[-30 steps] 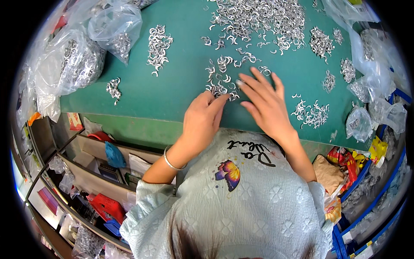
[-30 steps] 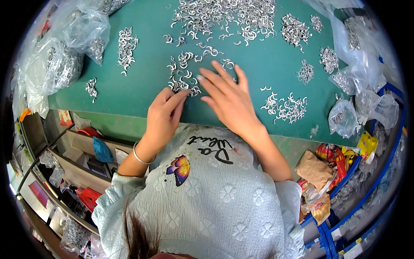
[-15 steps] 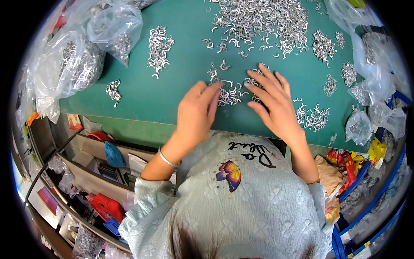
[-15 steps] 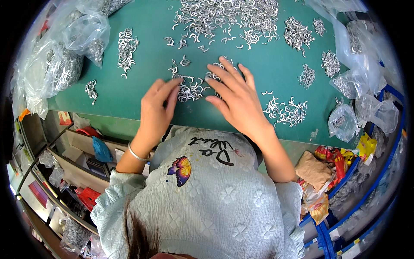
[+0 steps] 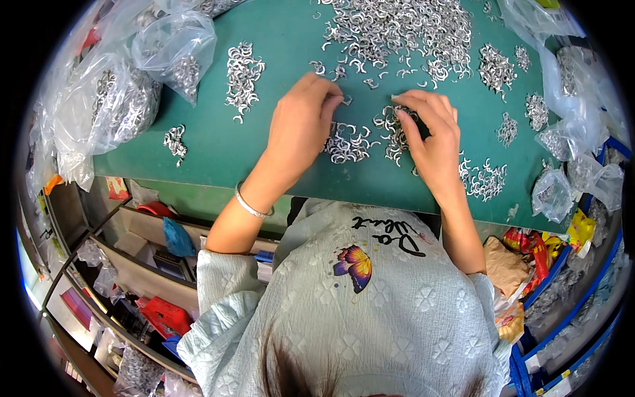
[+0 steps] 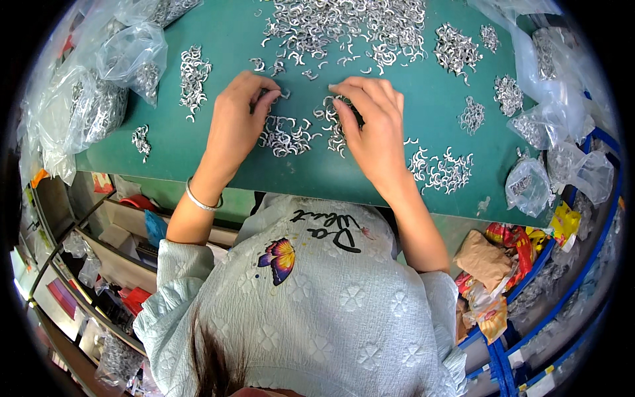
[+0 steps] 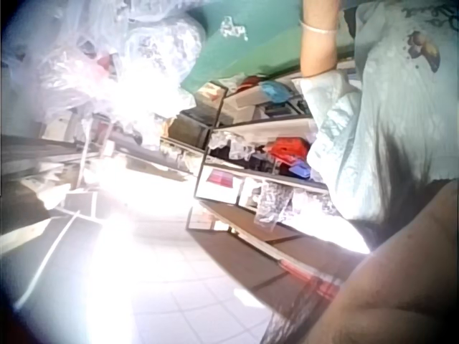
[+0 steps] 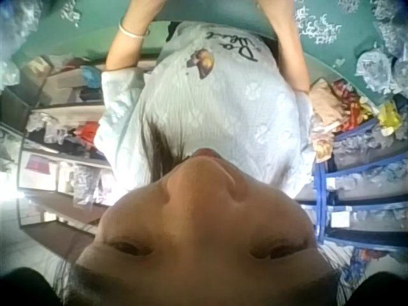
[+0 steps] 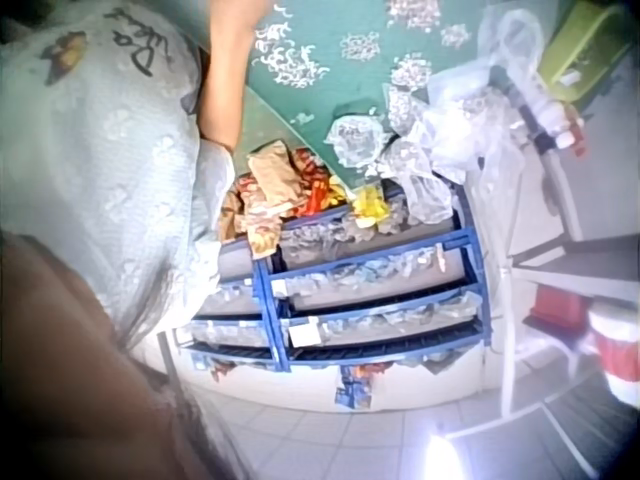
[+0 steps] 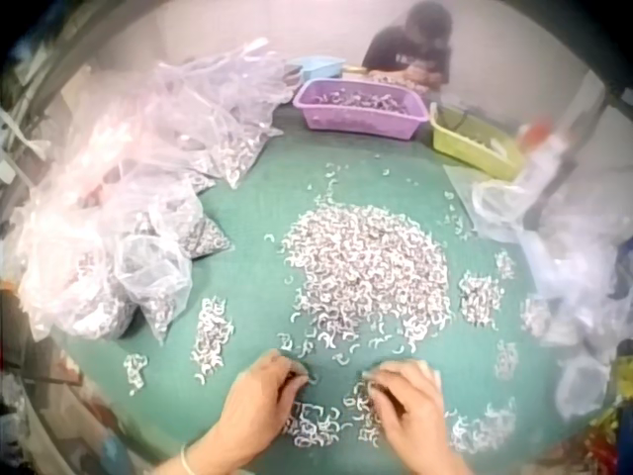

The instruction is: The person is sorting and arranging small crescent-shaped metal clips on a green workbench by hand, moving them into piles.

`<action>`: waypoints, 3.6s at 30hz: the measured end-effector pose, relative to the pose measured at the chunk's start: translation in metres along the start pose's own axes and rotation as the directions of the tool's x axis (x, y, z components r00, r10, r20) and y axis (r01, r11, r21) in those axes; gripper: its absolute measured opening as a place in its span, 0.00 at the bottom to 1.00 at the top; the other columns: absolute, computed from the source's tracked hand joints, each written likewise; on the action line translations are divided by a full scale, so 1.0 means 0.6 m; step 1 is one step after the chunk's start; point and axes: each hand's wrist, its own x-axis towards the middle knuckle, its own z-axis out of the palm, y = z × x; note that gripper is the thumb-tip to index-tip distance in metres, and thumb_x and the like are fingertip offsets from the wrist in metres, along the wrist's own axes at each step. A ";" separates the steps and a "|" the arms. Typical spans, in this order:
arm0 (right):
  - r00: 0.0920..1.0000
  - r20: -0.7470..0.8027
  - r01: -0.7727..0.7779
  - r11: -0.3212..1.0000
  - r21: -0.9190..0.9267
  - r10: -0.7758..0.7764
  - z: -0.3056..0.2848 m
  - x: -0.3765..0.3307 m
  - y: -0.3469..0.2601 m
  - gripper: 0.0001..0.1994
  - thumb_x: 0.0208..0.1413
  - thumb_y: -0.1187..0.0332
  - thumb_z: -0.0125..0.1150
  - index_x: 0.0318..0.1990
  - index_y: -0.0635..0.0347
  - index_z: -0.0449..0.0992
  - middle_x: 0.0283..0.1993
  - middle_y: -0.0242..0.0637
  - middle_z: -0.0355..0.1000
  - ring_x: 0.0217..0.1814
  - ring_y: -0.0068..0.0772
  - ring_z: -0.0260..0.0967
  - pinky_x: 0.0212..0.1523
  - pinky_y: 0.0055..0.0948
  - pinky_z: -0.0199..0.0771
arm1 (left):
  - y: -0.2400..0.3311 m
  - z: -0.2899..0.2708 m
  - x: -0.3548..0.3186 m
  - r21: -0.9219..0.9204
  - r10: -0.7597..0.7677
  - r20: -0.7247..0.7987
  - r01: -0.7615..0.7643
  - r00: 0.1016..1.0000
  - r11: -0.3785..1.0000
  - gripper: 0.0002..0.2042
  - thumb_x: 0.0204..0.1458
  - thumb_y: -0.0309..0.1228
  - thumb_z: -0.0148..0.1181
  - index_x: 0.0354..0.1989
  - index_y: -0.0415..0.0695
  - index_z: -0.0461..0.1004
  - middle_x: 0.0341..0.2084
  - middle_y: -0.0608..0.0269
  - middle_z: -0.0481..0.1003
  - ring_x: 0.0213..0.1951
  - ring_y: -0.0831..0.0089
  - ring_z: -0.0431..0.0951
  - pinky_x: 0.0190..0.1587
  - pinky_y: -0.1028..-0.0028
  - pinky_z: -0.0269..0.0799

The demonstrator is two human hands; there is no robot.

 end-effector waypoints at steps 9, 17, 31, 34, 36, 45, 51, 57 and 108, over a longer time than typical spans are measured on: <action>0.970 0.180 0.194 0.968 -0.161 -0.164 0.007 -0.024 -0.016 0.20 0.51 0.70 0.64 0.53 0.56 0.73 0.59 0.33 0.67 0.66 0.41 0.59 0.62 0.48 0.52 | -0.010 -0.031 -0.025 -0.611 -0.316 0.070 0.291 0.946 0.736 0.01 0.58 0.20 0.55 0.36 0.36 0.71 0.31 0.63 0.77 0.30 0.78 0.72 0.33 0.77 0.70; 0.919 0.355 0.191 0.981 -0.025 -0.170 0.002 -0.065 -0.040 0.21 0.49 0.66 0.67 0.52 0.57 0.75 0.63 0.35 0.67 0.71 0.43 0.55 0.67 0.54 0.45 | -0.001 -0.043 -0.080 -0.784 -0.475 0.246 0.461 0.845 0.415 0.09 0.62 0.23 0.48 0.47 0.33 0.72 0.32 0.64 0.72 0.32 0.78 0.70 0.36 0.80 0.66; 1.000 0.006 -0.028 0.994 0.101 0.028 -0.020 -0.114 -0.026 0.13 0.47 0.78 0.65 0.43 0.62 0.79 0.46 0.37 0.74 0.48 0.42 0.68 0.49 0.37 0.64 | 0.045 0.003 -0.114 -0.028 -0.268 -0.109 0.266 0.957 0.963 0.08 0.52 0.20 0.63 0.40 0.39 0.76 0.25 0.66 0.63 0.24 0.77 0.62 0.28 0.78 0.60; 1.000 -0.008 -0.024 0.995 0.098 0.024 -0.019 -0.117 -0.028 0.11 0.47 0.78 0.65 0.41 0.62 0.80 0.46 0.36 0.74 0.49 0.41 0.68 0.49 0.36 0.63 | 0.046 0.010 -0.110 -0.004 -0.215 -0.123 0.216 0.969 0.976 0.07 0.48 0.20 0.66 0.35 0.39 0.76 0.24 0.65 0.60 0.24 0.76 0.60 0.26 0.76 0.59; 0.999 -0.025 -0.026 0.994 0.108 0.029 -0.021 -0.119 -0.028 0.11 0.47 0.79 0.65 0.40 0.62 0.80 0.45 0.36 0.74 0.48 0.41 0.68 0.49 0.36 0.63 | 0.045 0.012 -0.107 0.006 -0.195 -0.117 0.198 0.974 0.980 0.06 0.48 0.20 0.66 0.34 0.39 0.76 0.24 0.66 0.60 0.24 0.77 0.60 0.26 0.76 0.59; 0.992 -0.104 -0.053 0.988 0.146 0.068 -0.035 -0.119 -0.020 0.09 0.49 0.80 0.63 0.39 0.63 0.80 0.42 0.38 0.75 0.45 0.40 0.70 0.47 0.34 0.65 | 0.030 -0.022 -0.104 -0.719 -0.495 0.269 0.514 0.826 0.468 0.03 0.56 0.19 0.57 0.37 0.37 0.74 0.31 0.65 0.71 0.30 0.81 0.66 0.33 0.82 0.64; 0.999 -0.036 -0.018 0.996 -0.083 0.015 -0.037 -0.123 -0.024 0.15 0.49 0.74 0.65 0.47 0.61 0.77 0.52 0.39 0.72 0.56 0.44 0.67 0.55 0.42 0.61 | 0.031 -0.023 -0.121 -0.931 -0.428 0.227 0.324 0.875 0.168 0.05 0.59 0.22 0.55 0.41 0.37 0.73 0.33 0.63 0.72 0.35 0.81 0.69 0.36 0.83 0.65; 0.965 0.263 0.042 0.992 -0.121 -0.008 -0.017 -0.142 -0.035 0.24 0.49 0.67 0.66 0.55 0.60 0.72 0.67 0.40 0.61 0.73 0.47 0.52 0.65 0.55 0.52 | 0.058 0.001 -0.142 -0.249 -0.326 0.069 0.333 0.943 0.910 0.07 0.56 0.19 0.59 0.42 0.34 0.74 0.25 0.74 0.63 0.26 0.87 0.60 0.28 0.85 0.55; 0.982 0.166 -0.034 0.951 -0.306 0.089 -0.087 -0.172 -0.011 0.18 0.51 0.69 0.63 0.51 0.59 0.76 0.60 0.34 0.68 0.68 0.42 0.59 0.65 0.52 0.45 | 0.094 0.088 -0.118 0.306 0.306 0.344 -0.414 0.888 0.857 0.20 0.50 0.25 0.59 0.54 0.41 0.72 0.66 0.61 0.61 0.69 0.53 0.55 0.58 0.25 0.41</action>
